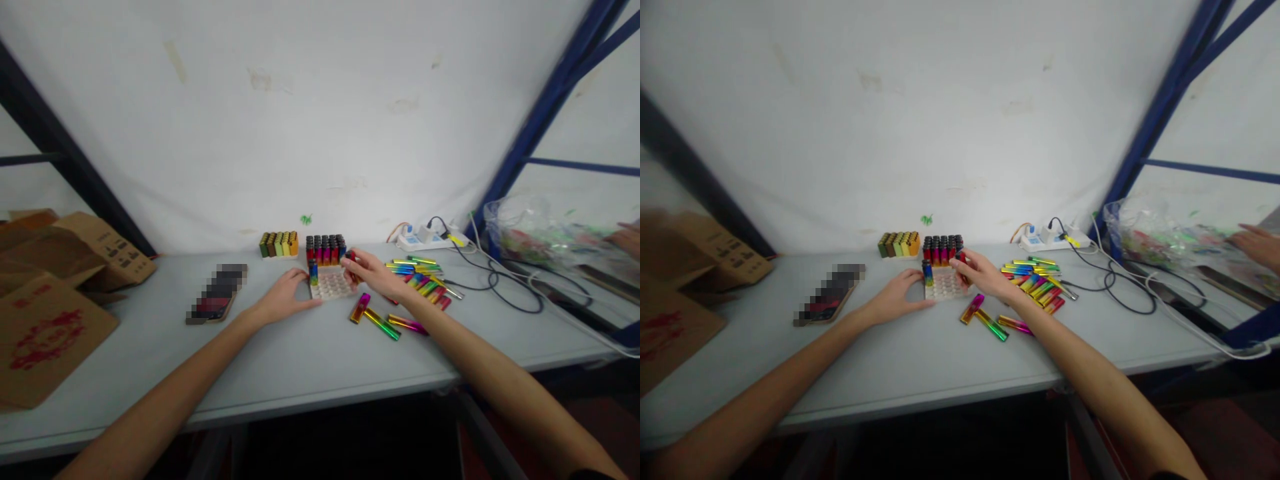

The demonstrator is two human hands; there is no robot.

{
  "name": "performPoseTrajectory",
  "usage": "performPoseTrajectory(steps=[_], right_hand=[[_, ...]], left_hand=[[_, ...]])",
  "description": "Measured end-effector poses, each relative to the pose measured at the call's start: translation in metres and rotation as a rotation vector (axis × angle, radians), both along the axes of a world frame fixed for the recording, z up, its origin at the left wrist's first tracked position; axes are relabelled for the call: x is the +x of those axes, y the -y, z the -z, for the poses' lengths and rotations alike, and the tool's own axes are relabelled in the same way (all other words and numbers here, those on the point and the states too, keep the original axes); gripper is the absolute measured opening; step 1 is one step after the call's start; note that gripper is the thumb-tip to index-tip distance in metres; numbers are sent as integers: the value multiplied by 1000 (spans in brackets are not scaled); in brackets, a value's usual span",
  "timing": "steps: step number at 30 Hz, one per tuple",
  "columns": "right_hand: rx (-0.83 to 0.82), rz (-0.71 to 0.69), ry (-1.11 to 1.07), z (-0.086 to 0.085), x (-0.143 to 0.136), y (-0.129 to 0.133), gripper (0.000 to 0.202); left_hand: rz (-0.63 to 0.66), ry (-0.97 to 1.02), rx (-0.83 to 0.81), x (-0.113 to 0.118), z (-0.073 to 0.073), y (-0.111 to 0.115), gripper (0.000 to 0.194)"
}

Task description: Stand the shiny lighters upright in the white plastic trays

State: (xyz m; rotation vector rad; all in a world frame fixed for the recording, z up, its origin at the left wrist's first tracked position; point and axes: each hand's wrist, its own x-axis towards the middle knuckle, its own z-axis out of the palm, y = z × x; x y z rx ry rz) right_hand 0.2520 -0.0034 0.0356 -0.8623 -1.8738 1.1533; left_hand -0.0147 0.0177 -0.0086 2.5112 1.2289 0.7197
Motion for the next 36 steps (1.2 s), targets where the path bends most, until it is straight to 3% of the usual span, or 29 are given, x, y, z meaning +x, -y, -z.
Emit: performPoseTrajectory(steps=[9, 15, 19, 24, 28, 33, 36], right_hand=[[203, 383, 102, 10, -12, 0, 54], [206, 578, 221, 13, -17, 2, 41], [183, 575, 236, 13, -16, 1, 36], [203, 513, 192, 16, -15, -1, 47], [226, 369, 139, 20, -15, -2, 41], [450, 300, 272, 14, -17, 4, 39], [432, 302, 360, 10, -20, 8, 38]], left_hand=[[-12, 9, 10, 2, -1, 3, 66], [-6, 7, 9, 5, 1, 3, 68], [-6, -13, -3, 7, 2, 3, 69], [2, -4, 6, 10, 4, 4, 66], [-7, 15, 11, 14, 6, 6, 66], [-10, 27, 24, 19, 9, 7, 66], [-3, 39, 28, 21, 11, 7, 64]])
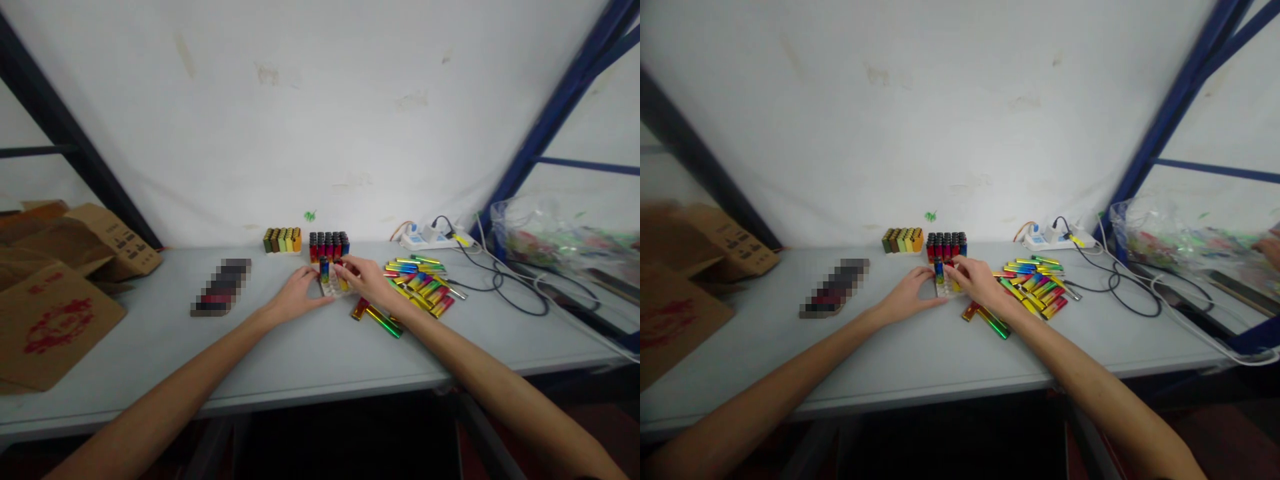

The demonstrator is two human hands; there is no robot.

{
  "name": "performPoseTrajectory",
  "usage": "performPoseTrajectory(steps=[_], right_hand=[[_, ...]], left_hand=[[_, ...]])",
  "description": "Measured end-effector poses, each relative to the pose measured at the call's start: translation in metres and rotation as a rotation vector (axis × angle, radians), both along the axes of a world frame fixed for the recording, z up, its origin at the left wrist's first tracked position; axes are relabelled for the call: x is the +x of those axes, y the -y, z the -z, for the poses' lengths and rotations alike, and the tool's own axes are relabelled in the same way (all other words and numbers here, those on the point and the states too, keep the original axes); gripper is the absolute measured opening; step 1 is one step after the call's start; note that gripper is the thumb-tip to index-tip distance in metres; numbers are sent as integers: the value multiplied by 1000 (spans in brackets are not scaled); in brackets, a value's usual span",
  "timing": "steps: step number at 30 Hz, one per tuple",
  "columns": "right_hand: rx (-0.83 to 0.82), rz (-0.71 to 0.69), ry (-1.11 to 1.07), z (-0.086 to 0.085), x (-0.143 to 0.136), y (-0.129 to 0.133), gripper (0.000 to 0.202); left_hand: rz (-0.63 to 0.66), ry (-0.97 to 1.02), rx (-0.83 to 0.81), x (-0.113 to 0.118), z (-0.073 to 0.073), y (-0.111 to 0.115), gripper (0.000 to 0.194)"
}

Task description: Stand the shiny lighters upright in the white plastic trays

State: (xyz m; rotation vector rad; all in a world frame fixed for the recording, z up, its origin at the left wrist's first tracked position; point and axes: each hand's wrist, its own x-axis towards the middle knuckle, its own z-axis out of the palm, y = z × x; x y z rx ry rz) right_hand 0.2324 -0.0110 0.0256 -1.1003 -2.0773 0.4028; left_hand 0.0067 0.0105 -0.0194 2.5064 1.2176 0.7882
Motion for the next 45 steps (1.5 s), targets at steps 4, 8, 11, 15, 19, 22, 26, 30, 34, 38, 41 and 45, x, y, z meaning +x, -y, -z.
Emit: performPoseTrajectory(steps=[4, 8, 11, 15, 19, 22, 26, 30, 34, 38, 41, 45], right_hand=[[-51, 9, 66, 6, -2, -3, 36], [0, -5, 168, 13, -2, -10, 29], [46, -68, 259, 12, -2, -13, 24], [87, -66, 429, 8, -5, -14, 25], [121, 3, 557, 1, 1, -14, 30], [26, -100, 477, -12, 24, -12, 31], [-123, -326, 436, -28, 61, -6, 29], [-250, -402, 465, -27, 69, -5, 36], [-248, -455, 487, -17, 56, -5, 26], [-156, -311, 469, -13, 49, -4, 23], [-146, -234, 445, -16, 47, -3, 24], [-41, -173, 305, -24, 45, -2, 31]], left_hand=[[5, 5, -7, 2, 0, 0, 63], [16, 12, -5, 3, -1, 1, 62], [17, 19, 3, 4, -1, 1, 62], [25, 16, 6, 4, -1, 1, 62], [28, 4, 5, 4, -1, 0, 62], [33, 2, 2, 3, -1, -1, 63], [30, -5, -10, 0, -2, -3, 63], [16, -12, -9, -4, -3, -6, 60], [1, -24, 0, -6, -2, -8, 59], [-3, -20, 0, -7, -2, -7, 58], [-3, -17, 3, -7, -3, -6, 58], [8, -19, 10, -8, -2, -7, 59]])
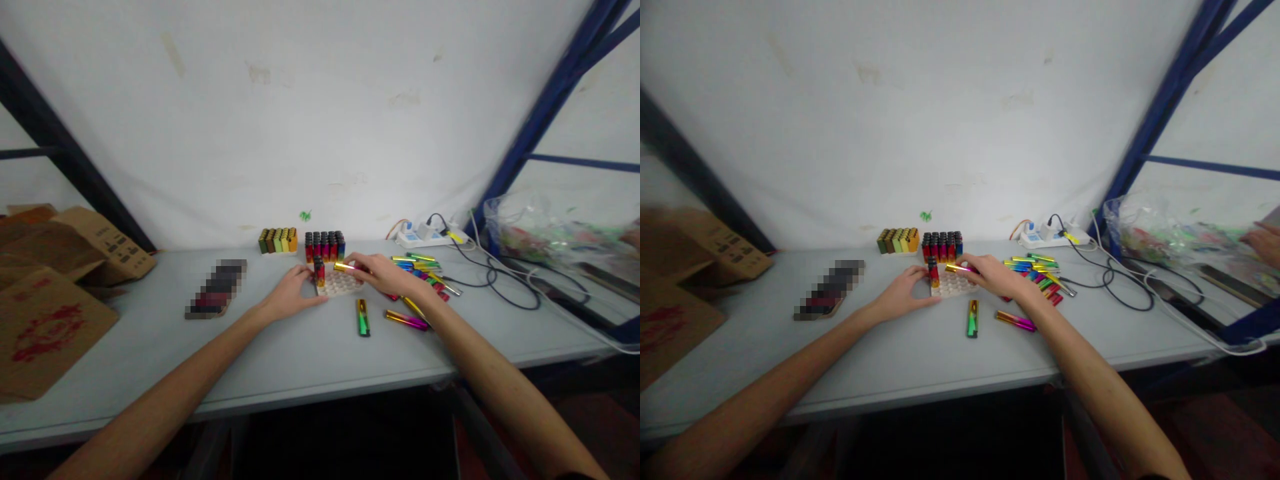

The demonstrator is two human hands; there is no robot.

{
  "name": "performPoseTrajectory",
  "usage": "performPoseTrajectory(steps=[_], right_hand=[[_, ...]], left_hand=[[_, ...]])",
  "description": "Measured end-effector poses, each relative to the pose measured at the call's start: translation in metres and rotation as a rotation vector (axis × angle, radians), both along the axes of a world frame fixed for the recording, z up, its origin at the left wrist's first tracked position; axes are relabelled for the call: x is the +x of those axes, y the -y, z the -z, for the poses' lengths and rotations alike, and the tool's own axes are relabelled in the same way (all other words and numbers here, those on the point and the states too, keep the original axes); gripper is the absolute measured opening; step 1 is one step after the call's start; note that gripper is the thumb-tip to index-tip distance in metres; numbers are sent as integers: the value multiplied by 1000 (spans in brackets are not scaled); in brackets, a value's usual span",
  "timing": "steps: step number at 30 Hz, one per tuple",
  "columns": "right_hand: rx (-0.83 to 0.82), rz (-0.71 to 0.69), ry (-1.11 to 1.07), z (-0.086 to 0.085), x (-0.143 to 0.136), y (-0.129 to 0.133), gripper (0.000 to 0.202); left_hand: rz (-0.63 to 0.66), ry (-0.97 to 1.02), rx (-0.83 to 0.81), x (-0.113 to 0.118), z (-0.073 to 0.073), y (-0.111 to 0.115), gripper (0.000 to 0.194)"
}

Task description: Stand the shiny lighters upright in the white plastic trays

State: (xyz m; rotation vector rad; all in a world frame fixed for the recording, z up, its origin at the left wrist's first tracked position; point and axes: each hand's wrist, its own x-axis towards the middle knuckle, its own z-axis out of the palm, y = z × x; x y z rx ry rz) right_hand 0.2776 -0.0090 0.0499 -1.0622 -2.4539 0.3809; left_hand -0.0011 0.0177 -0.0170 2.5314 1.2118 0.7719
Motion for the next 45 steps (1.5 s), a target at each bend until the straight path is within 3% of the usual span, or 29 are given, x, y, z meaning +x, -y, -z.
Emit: performPoseTrajectory(steps=[4, 7, 10, 16, 20, 22, 28, 33, 38, 45], right_hand=[[66, 73, -176, -3, -1, -1, 33], [-25, 112, -337, 3, -3, -4, 35], [-173, 56, -455, 11, -7, -7, 41], [-203, 23, -436, 13, -17, -2, 49], [-403, -75, -473, 13, -26, 3, 49], [-449, -48, -544, 18, -31, 3, 49], [-239, 262, -601, 29, -42, 1, 53], [-166, 405, -509, 27, -42, 2, 37], [-121, 390, -512, 27, -40, 1, 37], [-154, 202, -559, 27, -38, 1, 38]], left_hand=[[3, -2, -13, 0, -1, 0, 61], [8, -6, -15, -1, -2, 2, 61], [1, -7, -12, 0, -2, 3, 62], [-4, -9, 1, 0, -2, 3, 60], [-3, -6, -3, 0, -3, 3, 62], [-4, 2, -5, 0, -3, 3, 61], [7, -2, -8, 0, -2, 3, 59], [-5, -21, -1, -1, 0, 2, 59], [-2, -7, -6, -1, 0, 2, 60], [8, -8, -4, 0, -2, 3, 61]])
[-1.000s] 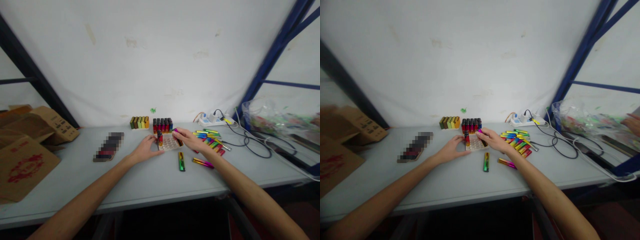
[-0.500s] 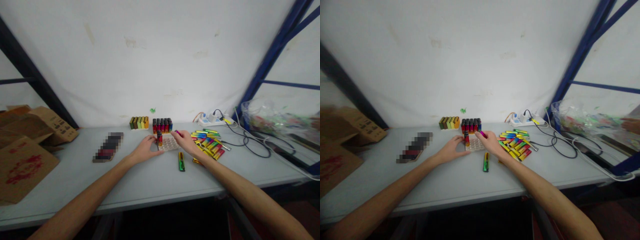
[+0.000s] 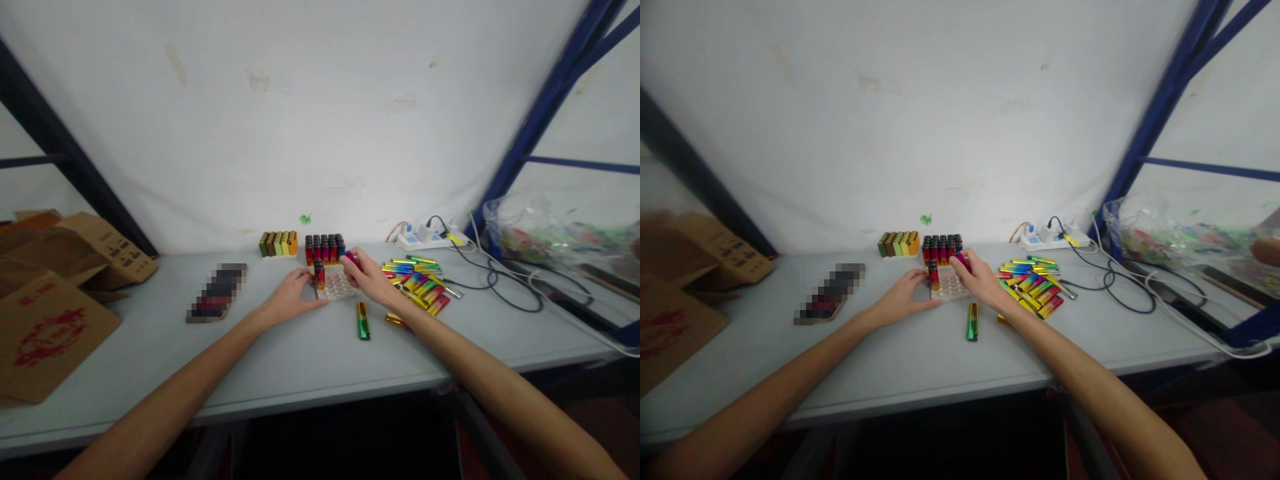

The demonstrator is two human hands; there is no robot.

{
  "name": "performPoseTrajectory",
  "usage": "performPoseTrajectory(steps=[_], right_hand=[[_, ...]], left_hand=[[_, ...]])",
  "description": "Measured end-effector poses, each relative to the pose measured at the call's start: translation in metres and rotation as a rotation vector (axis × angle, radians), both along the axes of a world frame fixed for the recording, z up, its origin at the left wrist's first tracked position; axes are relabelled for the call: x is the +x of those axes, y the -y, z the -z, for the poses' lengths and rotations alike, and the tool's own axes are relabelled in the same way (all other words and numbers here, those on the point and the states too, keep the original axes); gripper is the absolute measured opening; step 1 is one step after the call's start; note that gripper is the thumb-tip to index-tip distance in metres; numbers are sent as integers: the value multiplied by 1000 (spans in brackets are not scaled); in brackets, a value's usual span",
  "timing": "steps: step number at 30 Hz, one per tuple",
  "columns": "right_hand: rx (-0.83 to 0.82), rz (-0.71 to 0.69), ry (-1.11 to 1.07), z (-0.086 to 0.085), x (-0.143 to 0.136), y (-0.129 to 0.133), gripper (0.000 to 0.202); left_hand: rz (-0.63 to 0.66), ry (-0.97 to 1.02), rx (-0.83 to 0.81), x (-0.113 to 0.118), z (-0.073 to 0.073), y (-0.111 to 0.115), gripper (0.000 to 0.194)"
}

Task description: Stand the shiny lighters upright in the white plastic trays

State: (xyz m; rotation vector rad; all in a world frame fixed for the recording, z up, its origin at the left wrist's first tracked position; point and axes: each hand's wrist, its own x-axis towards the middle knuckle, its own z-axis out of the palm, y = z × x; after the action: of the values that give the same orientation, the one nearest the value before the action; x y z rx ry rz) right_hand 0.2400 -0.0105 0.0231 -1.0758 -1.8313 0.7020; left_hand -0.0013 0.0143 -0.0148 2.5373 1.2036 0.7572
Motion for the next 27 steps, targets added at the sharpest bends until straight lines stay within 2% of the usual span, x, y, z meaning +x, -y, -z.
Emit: performPoseTrajectory(steps=[6, 11, 20, 24, 27], right_hand=[[234, 10, 223, -3, -2, 2, 44], [180, 8, 308, 1, -3, 0, 39], [214, -58, 514, 14, -17, -7, 22], [241, -45, 653, 10, -21, -4, 27], [235, -42, 710, 0, -12, -2, 38]], left_hand=[[-1, 19, -11, 1, -1, 1, 62], [-9, 19, -11, 2, 0, 2, 63], [32, 53, 10, 5, 5, 1, 54], [40, 56, 20, 5, 3, 1, 55], [33, 55, 10, 6, 1, 3, 55]])
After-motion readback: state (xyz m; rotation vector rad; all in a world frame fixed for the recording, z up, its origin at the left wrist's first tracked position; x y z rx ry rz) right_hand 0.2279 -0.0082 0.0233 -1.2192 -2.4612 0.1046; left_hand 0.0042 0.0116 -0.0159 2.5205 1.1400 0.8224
